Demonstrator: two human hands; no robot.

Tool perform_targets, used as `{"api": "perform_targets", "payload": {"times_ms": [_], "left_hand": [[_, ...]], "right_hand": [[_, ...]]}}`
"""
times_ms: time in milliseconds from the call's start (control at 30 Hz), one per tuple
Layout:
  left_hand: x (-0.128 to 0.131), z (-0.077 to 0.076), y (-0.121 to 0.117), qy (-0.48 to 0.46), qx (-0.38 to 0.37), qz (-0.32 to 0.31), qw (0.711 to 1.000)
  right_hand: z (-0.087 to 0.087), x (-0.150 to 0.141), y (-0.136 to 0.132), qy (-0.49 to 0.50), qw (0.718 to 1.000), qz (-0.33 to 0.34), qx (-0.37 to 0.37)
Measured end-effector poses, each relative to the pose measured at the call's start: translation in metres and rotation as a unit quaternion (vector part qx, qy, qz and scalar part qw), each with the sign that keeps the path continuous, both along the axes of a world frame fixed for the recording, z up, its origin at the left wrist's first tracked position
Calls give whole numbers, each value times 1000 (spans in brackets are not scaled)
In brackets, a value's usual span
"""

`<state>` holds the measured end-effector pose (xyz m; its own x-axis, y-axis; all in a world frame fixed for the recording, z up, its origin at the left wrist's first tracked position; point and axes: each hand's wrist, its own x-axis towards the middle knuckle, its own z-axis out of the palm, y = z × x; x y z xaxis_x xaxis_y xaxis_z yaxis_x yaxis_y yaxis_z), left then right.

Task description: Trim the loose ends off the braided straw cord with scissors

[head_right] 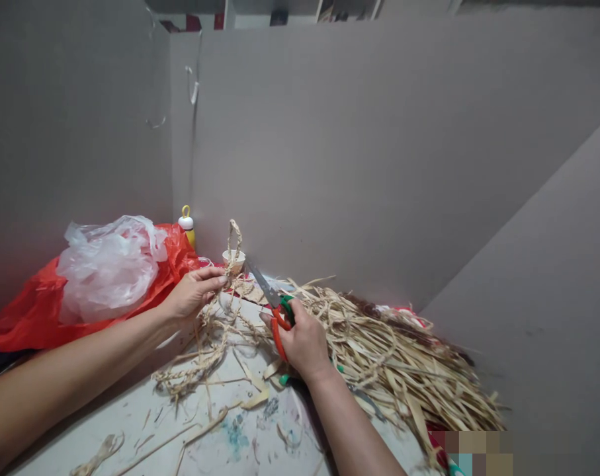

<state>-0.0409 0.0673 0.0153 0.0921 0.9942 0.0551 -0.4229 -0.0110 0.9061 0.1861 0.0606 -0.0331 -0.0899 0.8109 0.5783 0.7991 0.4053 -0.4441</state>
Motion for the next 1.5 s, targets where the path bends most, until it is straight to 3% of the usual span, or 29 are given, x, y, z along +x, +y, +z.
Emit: {"api": "perform_targets", "payload": {"times_ms": [200, 500, 900, 1500], "left_hand": [[0, 8, -4, -56, -31, -17, 998], [2, 3, -7, -27, -10, -30, 999], [5, 0, -9, 20, -6, -24, 999], [4, -1, -7, 48, 15, 20, 999]], "right_hand": [[-5, 2, 0, -72, 997, -20, -8], [-5, 2, 0, -158, 985, -64, 7], [-8, 3, 0, -203, 958, -115, 165], [-7, 4, 2, -210, 941, -145, 224]]}}
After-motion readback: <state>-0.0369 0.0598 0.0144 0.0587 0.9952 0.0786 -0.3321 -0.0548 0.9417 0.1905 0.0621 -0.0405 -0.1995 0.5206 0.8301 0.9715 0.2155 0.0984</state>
